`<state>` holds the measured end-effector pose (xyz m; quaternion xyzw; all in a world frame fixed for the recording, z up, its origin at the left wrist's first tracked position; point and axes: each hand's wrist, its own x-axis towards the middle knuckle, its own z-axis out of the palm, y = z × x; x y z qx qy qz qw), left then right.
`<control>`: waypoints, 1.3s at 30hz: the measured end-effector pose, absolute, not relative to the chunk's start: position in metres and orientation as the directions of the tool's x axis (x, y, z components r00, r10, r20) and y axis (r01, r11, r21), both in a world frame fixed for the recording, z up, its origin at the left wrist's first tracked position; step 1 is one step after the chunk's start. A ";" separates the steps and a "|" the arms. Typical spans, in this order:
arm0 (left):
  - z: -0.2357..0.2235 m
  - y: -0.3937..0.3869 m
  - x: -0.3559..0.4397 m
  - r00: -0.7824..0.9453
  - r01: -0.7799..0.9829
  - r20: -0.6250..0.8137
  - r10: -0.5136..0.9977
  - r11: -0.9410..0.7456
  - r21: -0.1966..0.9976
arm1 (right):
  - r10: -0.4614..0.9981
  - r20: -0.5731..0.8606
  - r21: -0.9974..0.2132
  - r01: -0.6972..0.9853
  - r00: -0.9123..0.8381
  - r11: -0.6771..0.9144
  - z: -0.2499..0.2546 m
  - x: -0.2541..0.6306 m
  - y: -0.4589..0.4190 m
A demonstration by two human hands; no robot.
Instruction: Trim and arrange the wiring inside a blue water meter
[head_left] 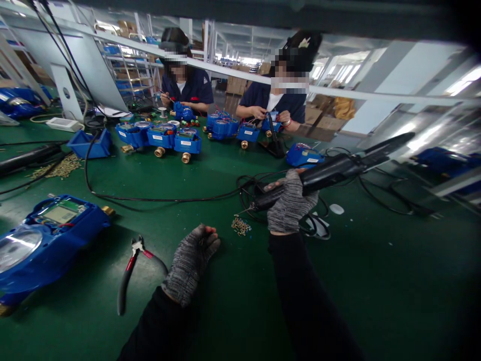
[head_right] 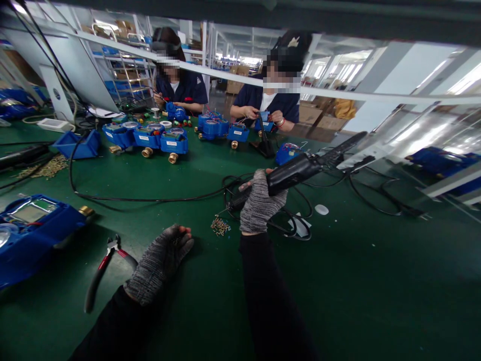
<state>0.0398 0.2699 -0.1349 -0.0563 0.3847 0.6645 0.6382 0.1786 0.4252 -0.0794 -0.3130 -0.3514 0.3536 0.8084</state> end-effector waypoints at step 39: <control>-0.139 0.266 0.038 -0.122 -0.906 -0.542 0.831 0.130 0.403 | 0.903 0.241 -0.744 -0.530 0.356 0.408 -0.050 0.178 0.406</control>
